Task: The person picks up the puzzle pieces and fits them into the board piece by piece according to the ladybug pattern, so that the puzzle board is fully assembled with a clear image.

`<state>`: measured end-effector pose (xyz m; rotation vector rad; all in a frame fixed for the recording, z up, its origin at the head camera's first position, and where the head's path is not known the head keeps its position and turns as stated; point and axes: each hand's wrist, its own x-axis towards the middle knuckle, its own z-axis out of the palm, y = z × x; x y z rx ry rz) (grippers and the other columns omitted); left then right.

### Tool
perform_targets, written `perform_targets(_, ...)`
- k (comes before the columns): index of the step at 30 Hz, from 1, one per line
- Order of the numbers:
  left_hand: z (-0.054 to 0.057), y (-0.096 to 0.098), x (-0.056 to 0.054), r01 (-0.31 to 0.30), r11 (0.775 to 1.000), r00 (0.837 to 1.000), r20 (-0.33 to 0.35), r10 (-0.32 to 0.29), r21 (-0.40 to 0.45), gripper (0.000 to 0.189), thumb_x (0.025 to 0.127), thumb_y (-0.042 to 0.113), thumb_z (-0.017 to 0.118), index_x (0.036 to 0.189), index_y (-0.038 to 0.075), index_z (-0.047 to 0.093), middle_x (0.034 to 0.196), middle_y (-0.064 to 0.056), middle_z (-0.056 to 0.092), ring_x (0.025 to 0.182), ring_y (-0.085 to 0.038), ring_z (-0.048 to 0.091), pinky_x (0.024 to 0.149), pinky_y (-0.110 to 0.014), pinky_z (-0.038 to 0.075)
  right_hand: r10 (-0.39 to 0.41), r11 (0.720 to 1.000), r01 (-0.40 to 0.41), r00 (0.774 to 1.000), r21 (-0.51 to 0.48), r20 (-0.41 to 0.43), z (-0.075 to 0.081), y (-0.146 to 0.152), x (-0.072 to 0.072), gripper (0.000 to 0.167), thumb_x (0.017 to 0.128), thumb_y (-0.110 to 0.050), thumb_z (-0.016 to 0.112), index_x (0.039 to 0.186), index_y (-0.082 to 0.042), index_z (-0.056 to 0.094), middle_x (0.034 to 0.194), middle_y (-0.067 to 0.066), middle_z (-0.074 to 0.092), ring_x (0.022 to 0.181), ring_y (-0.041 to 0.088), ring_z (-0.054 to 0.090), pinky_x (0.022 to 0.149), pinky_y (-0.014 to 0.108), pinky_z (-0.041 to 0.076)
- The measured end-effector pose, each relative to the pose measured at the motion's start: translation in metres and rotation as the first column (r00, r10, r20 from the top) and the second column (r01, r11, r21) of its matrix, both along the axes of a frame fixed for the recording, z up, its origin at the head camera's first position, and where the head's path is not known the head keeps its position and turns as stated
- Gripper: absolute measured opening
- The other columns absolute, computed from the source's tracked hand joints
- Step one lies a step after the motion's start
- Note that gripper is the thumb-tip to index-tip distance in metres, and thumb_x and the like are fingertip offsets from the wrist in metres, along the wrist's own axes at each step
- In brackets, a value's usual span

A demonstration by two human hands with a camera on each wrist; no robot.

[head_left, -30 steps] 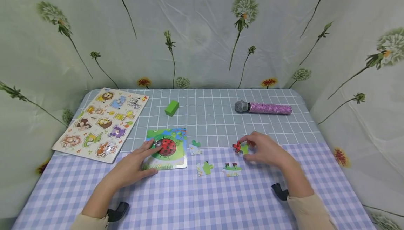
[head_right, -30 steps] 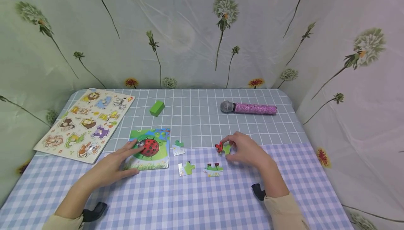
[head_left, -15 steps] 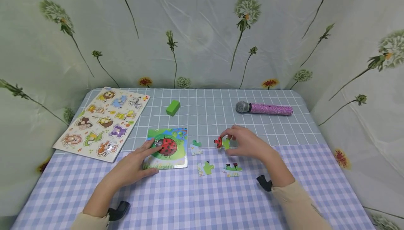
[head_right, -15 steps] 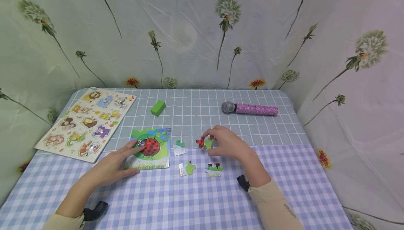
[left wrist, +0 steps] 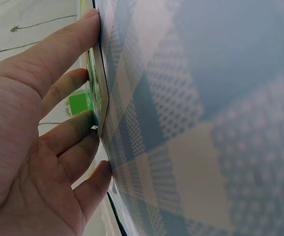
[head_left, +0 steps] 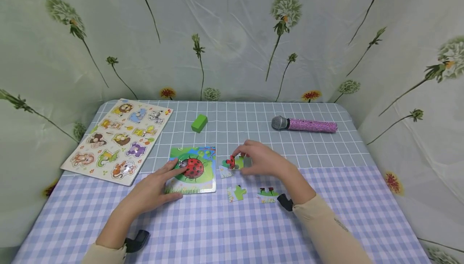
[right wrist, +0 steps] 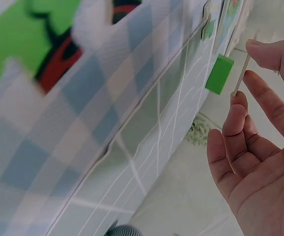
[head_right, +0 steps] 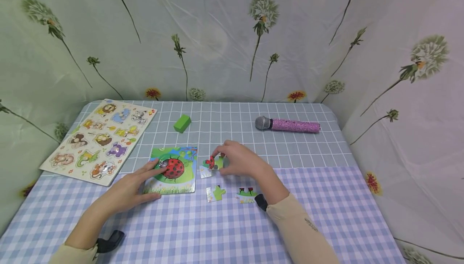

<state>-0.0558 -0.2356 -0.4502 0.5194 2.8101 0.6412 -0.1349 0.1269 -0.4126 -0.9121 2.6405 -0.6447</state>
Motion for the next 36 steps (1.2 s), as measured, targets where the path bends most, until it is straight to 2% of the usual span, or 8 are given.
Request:
perform_targets(12, -0.001, -0.001, 0.000, -0.002, 1.000, 1.000, -0.018, 0.002, -0.001, 0.076, 0.087, 0.044, 0.089, 0.155, 0.024, 0.060, 0.174, -0.017, 0.037, 0.155, -0.048, 0.043, 0.112, -0.072, 0.048, 0.061, 0.998, -0.061, 0.998, 0.004, 0.031, -0.004, -0.035, -0.011, 0.048, 0.085, -0.019, 0.085, 0.132, -0.020, 0.074, 0.110, 0.000, 0.066, 0.104, 0.017, 0.064, 0.091, 0.033, 0.057)
perform_targets(19, -0.002, -0.001, 0.000, -0.004, 1.000, 1.000, -0.017, 0.004, -0.001, 0.076, 0.087, 0.044, 0.089, 0.155, 0.024, 0.060, 0.174, -0.017, 0.036, 0.155, -0.048, 0.042, 0.113, -0.074, 0.047, 0.115, 0.993, -0.115, 0.993, 0.011, 0.036, -0.009, -0.054, -0.017, 0.048, 0.084, -0.016, 0.084, 0.131, -0.018, 0.075, 0.108, 0.002, 0.065, 0.102, 0.017, 0.063, 0.088, 0.031, 0.056)
perform_targets(36, -0.001, -0.001, 0.000, 0.000, 1.000, 1.000, -0.004, 0.000, 0.004, 0.076, 0.088, 0.045, 0.088, 0.155, 0.023, 0.059, 0.174, -0.017, 0.036, 0.155, -0.048, 0.042, 0.111, -0.071, 0.049, 0.166, 0.984, -0.168, 0.986, 0.063, 0.036, -0.015, -0.085, -0.020, 0.043, 0.087, -0.018, 0.084, 0.129, -0.015, 0.076, 0.112, 0.004, 0.067, 0.099, 0.015, 0.062, 0.088, 0.030, 0.057)
